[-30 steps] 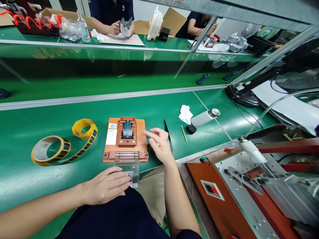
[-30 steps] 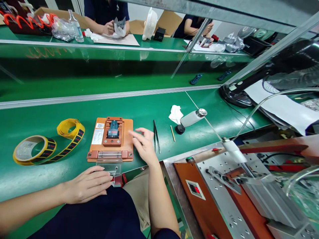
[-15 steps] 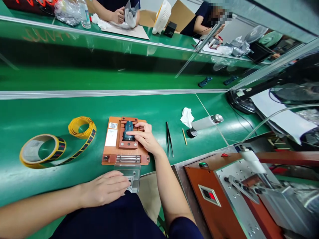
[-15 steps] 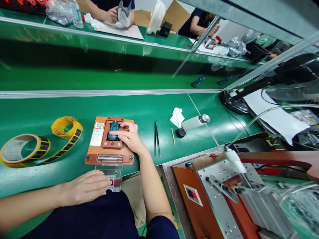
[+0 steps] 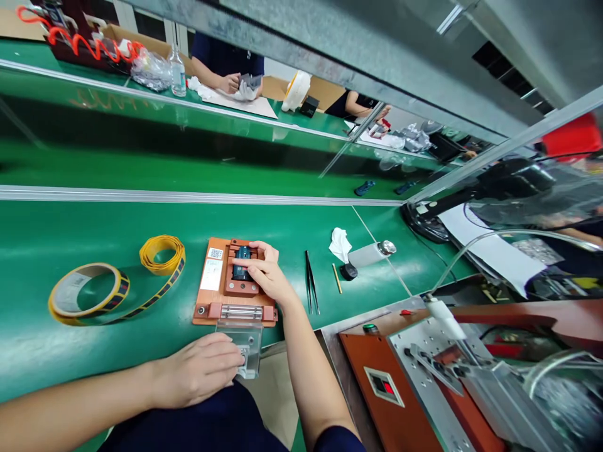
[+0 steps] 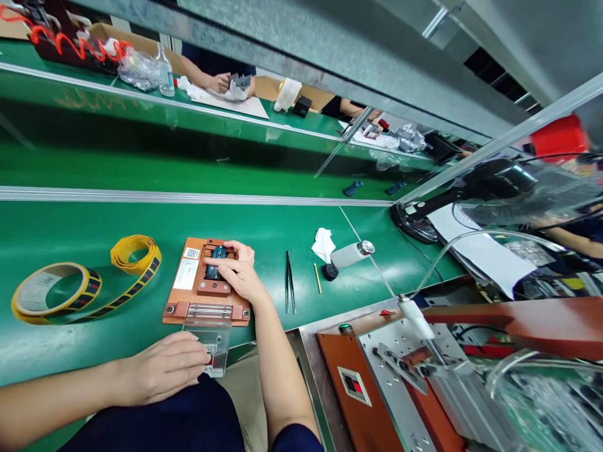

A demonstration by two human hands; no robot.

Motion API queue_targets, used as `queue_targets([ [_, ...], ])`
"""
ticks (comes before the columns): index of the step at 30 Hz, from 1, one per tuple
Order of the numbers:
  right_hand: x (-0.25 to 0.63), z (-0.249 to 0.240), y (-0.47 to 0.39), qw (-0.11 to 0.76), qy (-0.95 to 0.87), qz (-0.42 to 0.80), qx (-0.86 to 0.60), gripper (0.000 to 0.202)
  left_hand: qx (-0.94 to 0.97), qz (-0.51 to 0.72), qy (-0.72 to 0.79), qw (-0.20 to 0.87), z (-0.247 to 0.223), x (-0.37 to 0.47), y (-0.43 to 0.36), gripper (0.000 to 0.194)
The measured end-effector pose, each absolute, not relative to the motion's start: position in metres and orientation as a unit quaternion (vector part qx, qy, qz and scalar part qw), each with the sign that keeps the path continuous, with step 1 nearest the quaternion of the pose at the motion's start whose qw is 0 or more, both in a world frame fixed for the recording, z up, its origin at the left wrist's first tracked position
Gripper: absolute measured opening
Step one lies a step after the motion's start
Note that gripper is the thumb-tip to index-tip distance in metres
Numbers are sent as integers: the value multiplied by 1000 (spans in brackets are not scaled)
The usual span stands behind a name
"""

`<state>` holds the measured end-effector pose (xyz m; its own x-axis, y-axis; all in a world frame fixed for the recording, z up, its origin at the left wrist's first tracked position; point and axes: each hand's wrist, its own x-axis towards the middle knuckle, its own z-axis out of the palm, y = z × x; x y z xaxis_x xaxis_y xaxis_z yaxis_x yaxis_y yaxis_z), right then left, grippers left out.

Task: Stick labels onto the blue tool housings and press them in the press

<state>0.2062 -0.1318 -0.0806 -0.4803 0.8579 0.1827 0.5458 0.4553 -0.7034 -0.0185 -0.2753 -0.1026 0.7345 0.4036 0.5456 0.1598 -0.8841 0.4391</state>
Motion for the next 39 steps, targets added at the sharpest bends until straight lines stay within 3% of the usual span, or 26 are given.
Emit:
queue_targets([
  [3,200,-67,-137,271,-773,225,-527,39,914,324,139,200,-95,-24,-277,40],
  [7,188,-57,-147,163,-796,152,-563,52,894,383,162,164,-81,-22,-262,53],
  [11,180,-44,-158,218,-787,129,-563,42,764,515,362,139,-56,-7,-210,39],
  [13,182,-31,-167,277,-794,117,-528,43,669,544,443,246,-41,0,-180,34],
  [16,191,-13,-182,338,-794,120,-490,50,545,503,407,534,-19,8,-150,55],
  [19,201,-2,-195,400,-734,222,-502,56,464,498,336,650,-3,18,-143,59],
  [25,205,-6,-202,491,-549,492,-464,31,461,532,285,651,13,41,-153,51],
  [32,188,-11,-198,575,-398,584,-411,41,484,538,288,627,10,49,-155,48],
  [36,182,-4,-197,568,-330,649,-384,42,501,534,287,618,8,47,-153,47],
  [39,176,1,-200,477,-274,765,-336,49,540,550,312,555,7,48,-150,32],
])
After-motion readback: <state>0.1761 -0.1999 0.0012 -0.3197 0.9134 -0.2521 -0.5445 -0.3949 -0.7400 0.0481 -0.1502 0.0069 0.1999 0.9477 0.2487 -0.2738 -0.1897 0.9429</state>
